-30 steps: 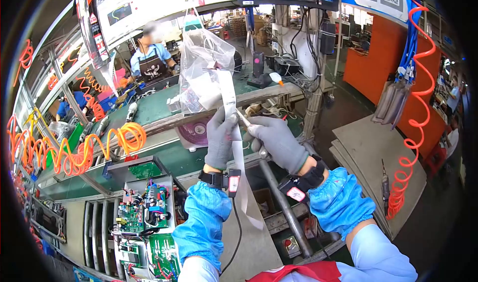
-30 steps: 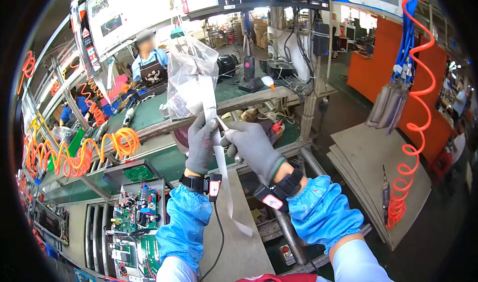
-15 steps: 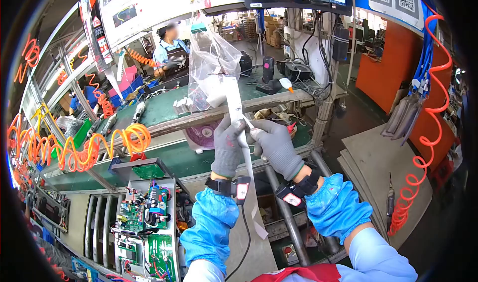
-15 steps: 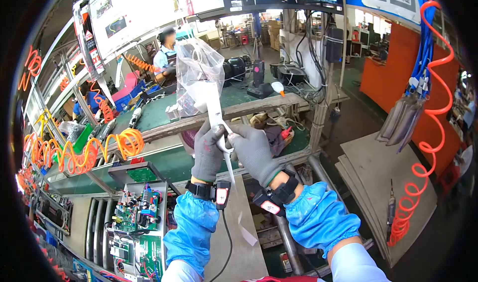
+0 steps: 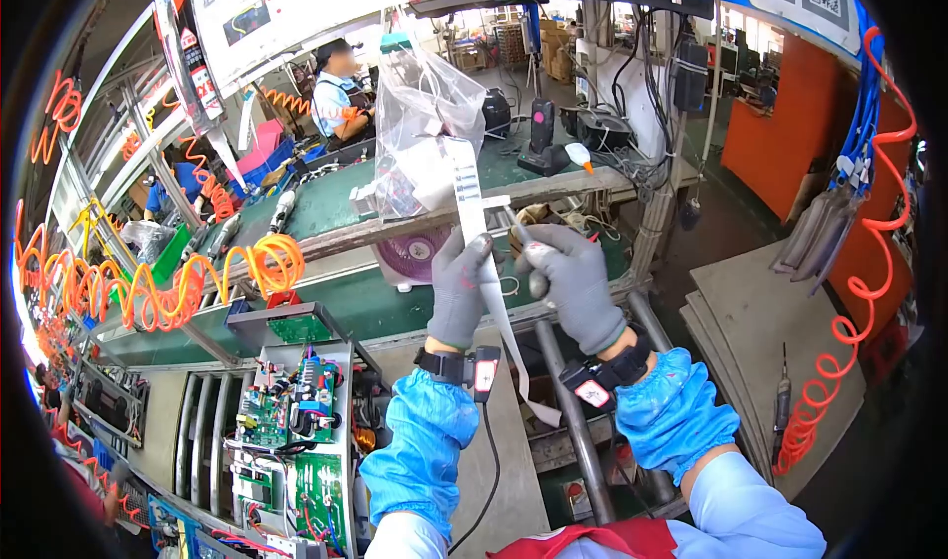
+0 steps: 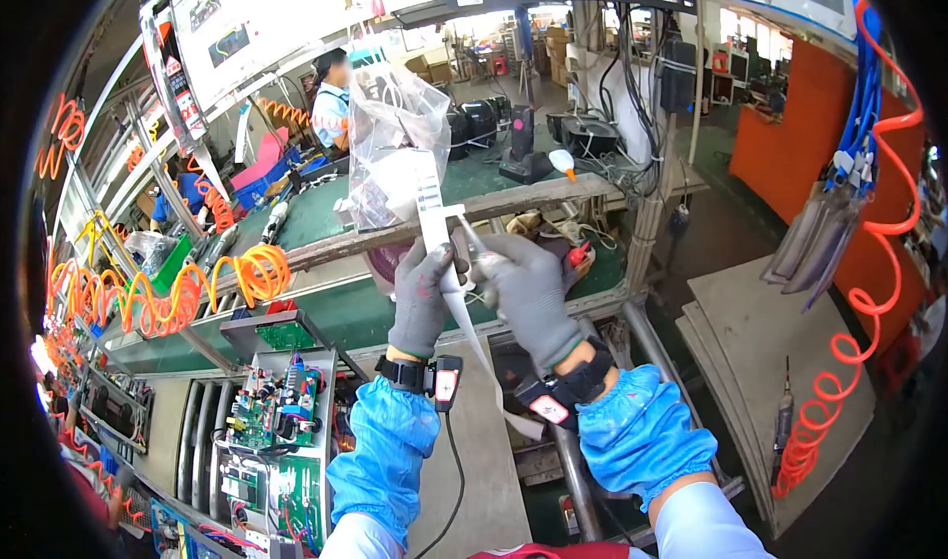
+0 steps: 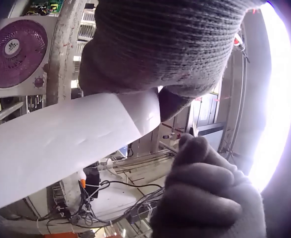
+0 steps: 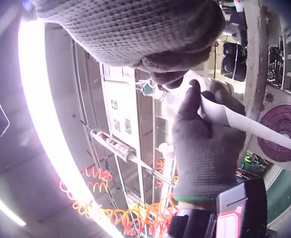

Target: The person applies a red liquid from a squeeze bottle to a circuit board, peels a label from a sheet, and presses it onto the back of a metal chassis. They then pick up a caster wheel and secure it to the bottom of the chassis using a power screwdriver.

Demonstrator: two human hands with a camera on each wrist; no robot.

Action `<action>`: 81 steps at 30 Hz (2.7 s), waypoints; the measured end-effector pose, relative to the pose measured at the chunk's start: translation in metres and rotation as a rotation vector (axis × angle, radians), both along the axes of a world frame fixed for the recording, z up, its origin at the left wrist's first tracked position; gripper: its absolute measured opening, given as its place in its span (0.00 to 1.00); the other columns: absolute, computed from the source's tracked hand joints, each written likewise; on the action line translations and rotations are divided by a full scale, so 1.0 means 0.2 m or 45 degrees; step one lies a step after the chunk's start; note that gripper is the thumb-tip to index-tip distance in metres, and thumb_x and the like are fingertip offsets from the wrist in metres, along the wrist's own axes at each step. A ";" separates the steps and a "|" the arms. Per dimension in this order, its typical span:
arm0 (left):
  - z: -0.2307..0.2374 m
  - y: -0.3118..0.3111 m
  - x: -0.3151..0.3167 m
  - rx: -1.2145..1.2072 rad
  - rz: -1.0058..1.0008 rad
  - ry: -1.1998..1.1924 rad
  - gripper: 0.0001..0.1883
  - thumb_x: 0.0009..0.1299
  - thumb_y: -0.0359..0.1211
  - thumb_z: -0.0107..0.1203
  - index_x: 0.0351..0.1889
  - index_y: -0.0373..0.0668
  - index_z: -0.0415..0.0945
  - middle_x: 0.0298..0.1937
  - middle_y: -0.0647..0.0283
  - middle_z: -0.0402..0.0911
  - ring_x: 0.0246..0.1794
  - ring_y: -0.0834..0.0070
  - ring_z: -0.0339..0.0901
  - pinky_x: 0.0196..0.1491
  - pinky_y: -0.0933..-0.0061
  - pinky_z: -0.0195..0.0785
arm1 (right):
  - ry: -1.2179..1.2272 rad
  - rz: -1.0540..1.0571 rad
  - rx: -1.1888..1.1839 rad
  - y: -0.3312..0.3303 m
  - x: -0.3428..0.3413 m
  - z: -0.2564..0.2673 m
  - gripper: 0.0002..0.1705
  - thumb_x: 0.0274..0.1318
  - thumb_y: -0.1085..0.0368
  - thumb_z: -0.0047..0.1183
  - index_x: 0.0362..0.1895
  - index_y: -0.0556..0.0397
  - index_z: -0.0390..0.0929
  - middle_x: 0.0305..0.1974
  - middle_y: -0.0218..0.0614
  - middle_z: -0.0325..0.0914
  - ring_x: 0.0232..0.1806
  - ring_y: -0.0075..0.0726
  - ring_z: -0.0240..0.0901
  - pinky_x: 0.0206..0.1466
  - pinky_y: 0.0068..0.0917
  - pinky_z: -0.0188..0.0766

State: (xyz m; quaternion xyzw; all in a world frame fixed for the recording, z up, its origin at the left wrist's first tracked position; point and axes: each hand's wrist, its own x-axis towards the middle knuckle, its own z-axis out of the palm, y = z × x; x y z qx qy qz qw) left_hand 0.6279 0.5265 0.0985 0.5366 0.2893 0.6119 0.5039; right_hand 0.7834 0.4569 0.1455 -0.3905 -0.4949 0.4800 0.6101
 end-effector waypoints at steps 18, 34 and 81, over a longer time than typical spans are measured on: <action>-1.19 -1.02 0.03 -0.803 -0.033 0.630 0.15 0.66 0.31 0.55 0.46 0.29 0.78 0.34 0.62 0.81 0.32 0.78 0.75 0.36 0.74 0.69 | 0.228 -0.803 -0.395 0.19 1.28 -0.94 0.08 0.59 0.69 0.50 0.36 0.53 0.82 0.27 0.32 0.80 0.20 0.28 0.72 0.19 0.29 0.65; -0.87 -1.73 -0.25 -0.675 0.403 0.739 0.19 0.70 0.32 0.55 0.56 0.31 0.75 0.44 0.58 0.82 0.41 0.74 0.79 0.44 0.75 0.73 | 0.389 -0.778 -0.483 0.29 1.37 -0.98 0.05 0.60 0.70 0.52 0.37 0.54 0.81 0.28 0.34 0.81 0.19 0.28 0.72 0.19 0.28 0.67; -0.24 -2.38 -1.57 1.025 1.052 1.498 0.15 0.66 0.35 0.56 0.51 0.46 0.80 0.50 0.60 0.82 0.54 0.61 0.77 0.62 0.60 0.64 | -0.099 0.076 0.213 -2.06 -1.31 -0.86 0.21 0.65 0.74 0.48 0.62 0.59 0.74 0.35 0.28 0.77 0.29 0.13 0.65 0.32 0.13 0.64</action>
